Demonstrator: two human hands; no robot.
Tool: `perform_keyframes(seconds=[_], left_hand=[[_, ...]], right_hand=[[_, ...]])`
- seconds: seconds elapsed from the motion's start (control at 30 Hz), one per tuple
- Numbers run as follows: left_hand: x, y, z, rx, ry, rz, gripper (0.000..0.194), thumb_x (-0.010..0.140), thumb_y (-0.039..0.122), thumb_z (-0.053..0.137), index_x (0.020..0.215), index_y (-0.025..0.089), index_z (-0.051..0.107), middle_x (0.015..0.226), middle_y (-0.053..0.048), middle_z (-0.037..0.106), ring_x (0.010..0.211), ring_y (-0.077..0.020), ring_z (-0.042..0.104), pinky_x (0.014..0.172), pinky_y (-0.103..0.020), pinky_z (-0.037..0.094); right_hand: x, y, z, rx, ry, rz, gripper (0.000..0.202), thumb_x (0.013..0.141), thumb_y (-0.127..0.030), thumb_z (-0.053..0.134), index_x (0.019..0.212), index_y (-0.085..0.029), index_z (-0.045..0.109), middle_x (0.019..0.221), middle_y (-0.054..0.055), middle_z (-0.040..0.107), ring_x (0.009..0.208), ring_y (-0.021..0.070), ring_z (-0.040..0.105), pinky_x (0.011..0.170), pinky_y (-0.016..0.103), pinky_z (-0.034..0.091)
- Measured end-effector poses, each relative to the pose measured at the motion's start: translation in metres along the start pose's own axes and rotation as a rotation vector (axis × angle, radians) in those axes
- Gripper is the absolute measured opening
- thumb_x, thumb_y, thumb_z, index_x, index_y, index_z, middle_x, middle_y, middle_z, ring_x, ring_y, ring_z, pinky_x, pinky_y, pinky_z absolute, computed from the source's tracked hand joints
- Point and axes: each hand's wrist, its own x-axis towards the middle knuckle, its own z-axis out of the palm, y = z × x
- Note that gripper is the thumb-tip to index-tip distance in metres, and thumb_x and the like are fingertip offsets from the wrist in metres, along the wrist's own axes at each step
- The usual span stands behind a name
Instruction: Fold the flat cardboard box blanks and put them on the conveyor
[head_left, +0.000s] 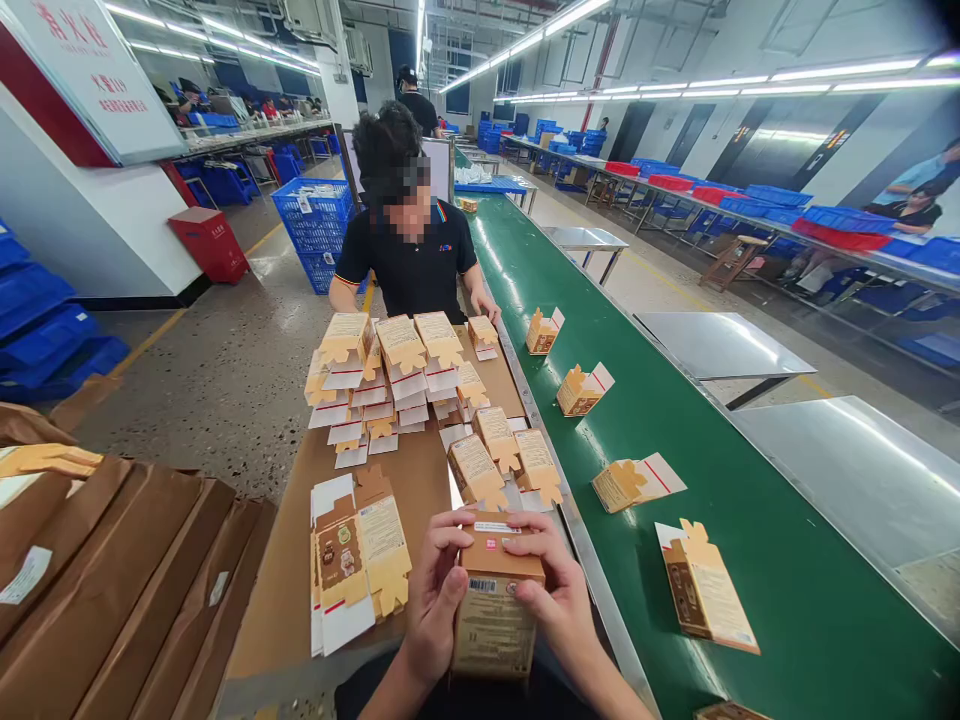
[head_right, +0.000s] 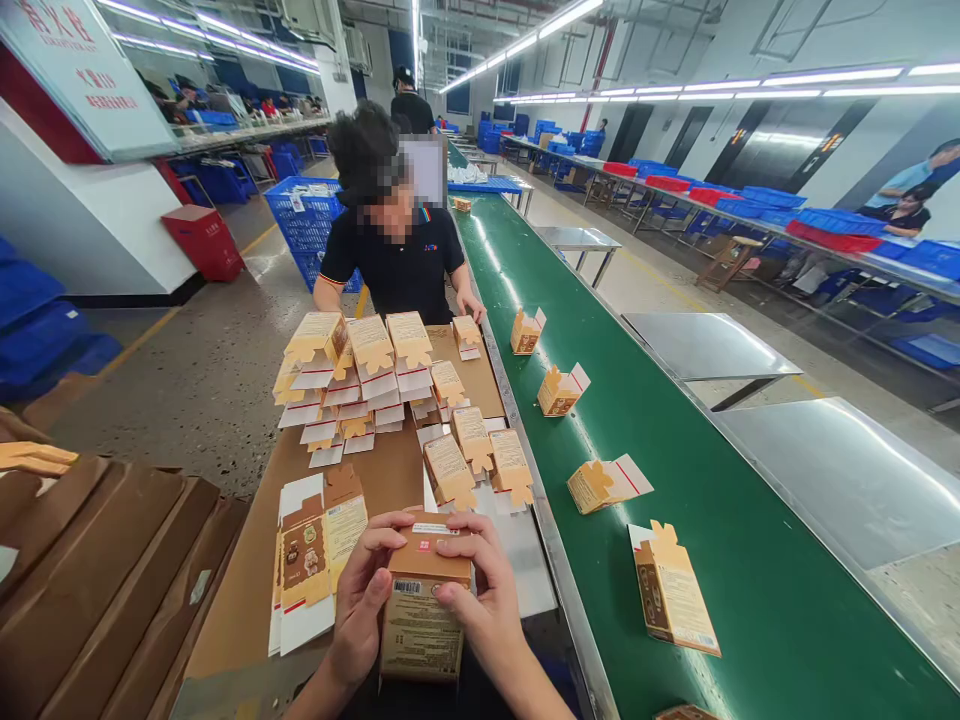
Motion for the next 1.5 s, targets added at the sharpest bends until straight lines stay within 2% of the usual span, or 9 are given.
perform_keyframes(seconds=[0.1, 0.2, 0.4, 0.6, 0.73, 0.87, 1.0, 1.27, 1.5], left_hand=[[-0.002, -0.002, 0.001, -0.001, -0.010, 0.013, 0.018, 0.089, 0.036, 0.041, 0.099, 0.027, 0.054, 0.113, -0.003, 0.052, 0.116, -0.0189, 0.047, 0.097, -0.032, 0.040], [-0.004, -0.004, 0.000, -0.008, -0.046, -0.012, 0.019, 0.090, 0.036, 0.039, 0.100, 0.028, 0.053, 0.116, -0.002, 0.053, 0.119, -0.0183, 0.044, 0.100, -0.033, 0.037], [-0.004, -0.005, -0.006, 0.076, -0.175, 0.026, 0.031, 0.082, 0.049, 0.051, 0.106, 0.029, 0.053, 0.127, -0.006, 0.048, 0.129, -0.0268, 0.035, 0.103, -0.044, 0.032], [0.001, -0.003, -0.005, 0.032, -0.134, 0.015, 0.021, 0.084, 0.041, 0.051, 0.098, 0.027, 0.057, 0.122, -0.006, 0.052, 0.128, -0.0268, 0.036, 0.100, -0.044, 0.033], [0.004, 0.001, -0.001, 0.059, -0.109, 0.067, 0.016, 0.088, 0.031, 0.046, 0.098, 0.027, 0.059, 0.112, -0.004, 0.058, 0.125, -0.0245, 0.040, 0.105, -0.047, 0.028], [0.007, 0.005, 0.003, 0.069, -0.078, 0.144, 0.019, 0.089, 0.028, 0.044, 0.099, 0.027, 0.060, 0.110, -0.004, 0.060, 0.122, -0.0249, 0.043, 0.103, -0.049, 0.031], [0.011, 0.009, 0.010, 0.035, -0.072, 0.160, 0.018, 0.089, 0.027, 0.044, 0.098, 0.026, 0.060, 0.110, -0.005, 0.059, 0.127, -0.0265, 0.038, 0.104, -0.051, 0.031], [0.018, 0.019, 0.013, 0.096, -0.167, 0.183, 0.016, 0.088, 0.029, 0.048, 0.100, 0.029, 0.058, 0.112, -0.002, 0.059, 0.133, -0.0230, 0.031, 0.108, -0.046, 0.026], [0.023, 0.025, 0.015, 0.123, -0.159, 0.237, 0.012, 0.086, 0.025, 0.053, 0.096, 0.028, 0.057, 0.106, -0.002, 0.062, 0.131, -0.0247, 0.034, 0.108, -0.051, 0.023]], right_hand=[[-0.003, 0.002, -0.004, -0.056, -0.040, -0.071, 0.030, 0.077, -0.052, 0.061, 0.096, -0.029, 0.068, 0.109, 0.007, 0.056, 0.106, 0.0264, 0.056, 0.091, 0.043, 0.048], [-0.007, 0.003, -0.006, -0.084, -0.012, -0.131, 0.025, 0.080, -0.047, 0.060, 0.097, -0.030, 0.068, 0.107, 0.007, 0.059, 0.106, 0.0256, 0.057, 0.089, 0.044, 0.050], [-0.008, 0.003, -0.004, -0.112, 0.029, -0.183, 0.023, 0.081, -0.046, 0.060, 0.098, -0.033, 0.067, 0.106, 0.005, 0.061, 0.107, 0.0257, 0.057, 0.090, 0.045, 0.050], [-0.002, -0.002, -0.004, -0.122, 0.043, -0.193, 0.022, 0.081, -0.046, 0.059, 0.096, -0.034, 0.068, 0.104, 0.005, 0.062, 0.105, 0.0251, 0.058, 0.088, 0.045, 0.051], [0.001, -0.005, -0.005, -0.134, 0.043, -0.223, 0.022, 0.082, -0.046, 0.059, 0.097, -0.032, 0.067, 0.105, 0.005, 0.061, 0.106, 0.0262, 0.058, 0.088, 0.045, 0.050], [0.000, -0.006, -0.005, -0.138, 0.005, -0.276, 0.025, 0.083, -0.045, 0.057, 0.106, -0.034, 0.062, 0.116, 0.005, 0.057, 0.120, 0.0285, 0.048, 0.099, 0.053, 0.040], [-0.001, -0.006, -0.004, -0.108, 0.045, -0.299, 0.024, 0.085, -0.046, 0.053, 0.105, -0.033, 0.059, 0.123, 0.005, 0.052, 0.125, 0.0312, 0.042, 0.099, 0.059, 0.037], [0.000, -0.009, -0.003, -0.011, 0.124, -0.251, 0.016, 0.089, -0.041, 0.049, 0.098, -0.034, 0.060, 0.109, 0.003, 0.056, 0.115, 0.0264, 0.050, 0.094, 0.053, 0.042], [0.003, -0.007, 0.002, 0.145, 0.158, -0.189, 0.016, 0.088, -0.043, 0.051, 0.093, -0.031, 0.060, 0.110, 0.003, 0.058, 0.115, 0.0238, 0.052, 0.093, 0.045, 0.045]])
